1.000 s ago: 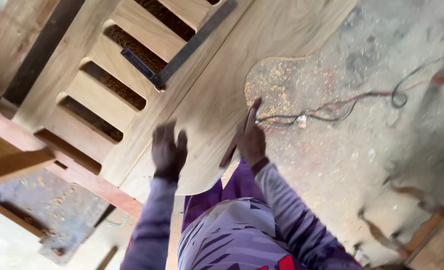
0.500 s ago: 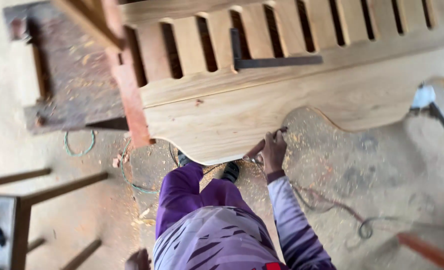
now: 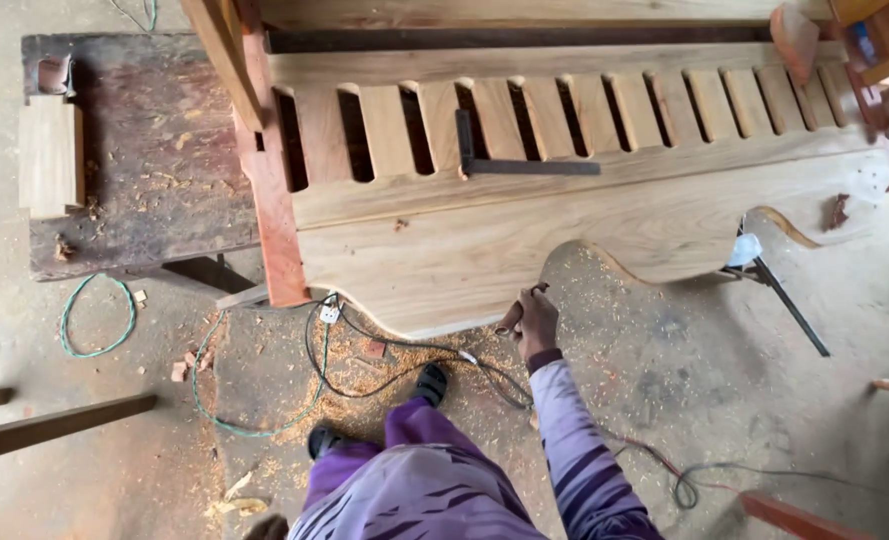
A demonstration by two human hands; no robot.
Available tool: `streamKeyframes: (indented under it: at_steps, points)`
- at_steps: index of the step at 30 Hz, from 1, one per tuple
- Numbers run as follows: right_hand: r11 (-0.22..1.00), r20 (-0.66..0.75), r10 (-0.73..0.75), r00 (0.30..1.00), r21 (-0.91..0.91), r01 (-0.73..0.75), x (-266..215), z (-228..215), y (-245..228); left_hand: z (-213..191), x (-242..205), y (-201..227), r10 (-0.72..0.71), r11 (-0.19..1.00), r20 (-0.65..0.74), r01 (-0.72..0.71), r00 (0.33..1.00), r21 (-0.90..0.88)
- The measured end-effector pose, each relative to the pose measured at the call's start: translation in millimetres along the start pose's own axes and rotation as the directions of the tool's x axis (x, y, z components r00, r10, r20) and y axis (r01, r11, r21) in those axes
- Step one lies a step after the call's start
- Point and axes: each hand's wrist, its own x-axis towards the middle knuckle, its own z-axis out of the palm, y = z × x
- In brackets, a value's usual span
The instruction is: The person uses a hand plane to smooth the curved edges of a wooden chair backrest clamped to a workbench. They repeatedly move the plane along the contours of the wood, removing shavings and refining the shape.
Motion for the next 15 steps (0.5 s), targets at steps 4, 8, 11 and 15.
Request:
streamKeyframes:
  at_steps: [4,8,11,15]
  points:
    - [0.990,0.105,0.012,0.994,0.137,-0.026,-15,-17,33,-47,56,-9,-0.029,0.999,0.054,0.030,0.998,-0.024]
    - [0.998,-0.038,0.018,0.999,0.060,-0.015,-18,-21,47,-119,46,-20,-0.064,0.991,0.075,0.072,0.995,-0.112]
    - [0.987,-0.149,-0.011,0.989,0.156,0.034,0,-39,62,-142,57,-44,0.386,0.860,0.128,-0.407,0.913,0.309]
    - [0.944,-0.297,0.007,0.955,0.316,0.091,21,-62,66,-81,73,2,0.344,0.851,0.133,-0.368,0.930,0.375]
